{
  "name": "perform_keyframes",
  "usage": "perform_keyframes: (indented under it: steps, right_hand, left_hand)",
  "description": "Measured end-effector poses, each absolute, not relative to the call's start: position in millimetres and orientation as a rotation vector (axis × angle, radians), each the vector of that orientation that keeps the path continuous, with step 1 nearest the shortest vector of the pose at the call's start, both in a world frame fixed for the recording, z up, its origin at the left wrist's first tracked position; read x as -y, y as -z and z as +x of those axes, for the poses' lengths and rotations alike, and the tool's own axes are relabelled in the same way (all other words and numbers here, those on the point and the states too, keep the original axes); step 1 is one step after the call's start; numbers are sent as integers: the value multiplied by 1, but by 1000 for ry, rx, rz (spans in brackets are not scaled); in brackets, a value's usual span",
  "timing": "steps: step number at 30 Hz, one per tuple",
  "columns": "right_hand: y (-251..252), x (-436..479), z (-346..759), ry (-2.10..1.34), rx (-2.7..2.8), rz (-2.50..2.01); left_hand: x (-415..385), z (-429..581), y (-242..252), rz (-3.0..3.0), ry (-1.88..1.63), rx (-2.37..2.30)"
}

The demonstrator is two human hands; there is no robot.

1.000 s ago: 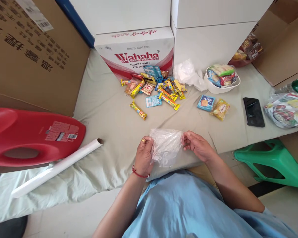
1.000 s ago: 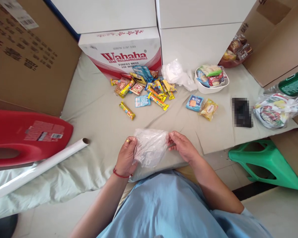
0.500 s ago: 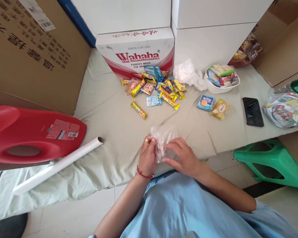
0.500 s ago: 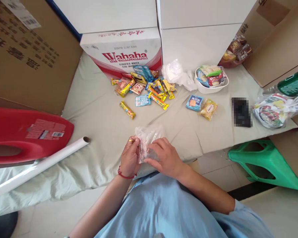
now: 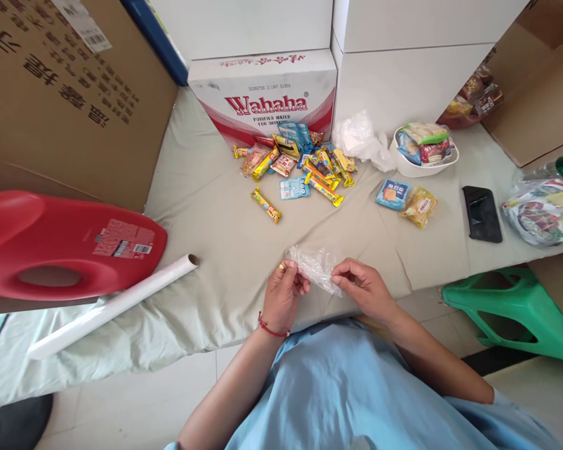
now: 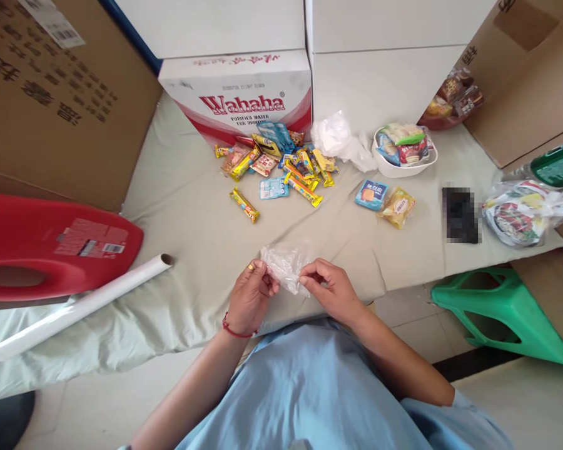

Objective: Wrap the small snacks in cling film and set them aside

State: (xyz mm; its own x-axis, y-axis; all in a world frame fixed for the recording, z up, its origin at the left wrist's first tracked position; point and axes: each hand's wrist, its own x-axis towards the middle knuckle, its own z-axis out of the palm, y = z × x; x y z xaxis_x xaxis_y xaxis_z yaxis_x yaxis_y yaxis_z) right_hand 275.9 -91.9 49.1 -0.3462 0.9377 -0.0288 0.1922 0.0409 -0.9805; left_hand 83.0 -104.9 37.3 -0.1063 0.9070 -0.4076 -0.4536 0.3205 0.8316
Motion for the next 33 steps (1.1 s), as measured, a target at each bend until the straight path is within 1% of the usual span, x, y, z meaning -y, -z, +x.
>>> perform_keyframes:
  steps: [5, 7, 9, 13, 19, 23, 25, 28, 31, 33]
  right_hand:
    - [-56, 90, 285, -1279, 1780, -1039]
    - [-54, 85, 292, -1215, 1687, -1146]
    - [-49, 78, 299, -1191, 1473, -1324]
    - [-39, 68, 310, -1391, 1118, -1480]
    - [-40, 72, 300, -1759, 977, -1453]
    - [-43, 74, 293, -1933, 890, -1359]
    - [-44, 72, 292, -1957, 865, -1320]
    - [-43, 69, 291, -1890, 870, -1329]
    - [-41, 67, 289, -1787, 903, -1377]
    - [-40, 68, 286, -1727, 929, -1404]
  left_hand:
    - [104, 79, -37, 422, -1303, -1113]
    - [104, 74, -38, 349, -1315, -1061]
    - [104, 69, -39, 276, -1320, -976]
    - [105, 61, -40, 134, -1298, -828]
    - [102, 54, -37, 37, -1205, -821]
    - [101, 53, -30, 97, -1139, -901]
    - [101, 52, -25, 221, -1165, -1041]
    - [104, 49, -23, 587, -1351, -1408]
    - [113, 49, -33, 1196, -1520, -1714]
    - [121, 54, -42, 1649, -1455, -1690]
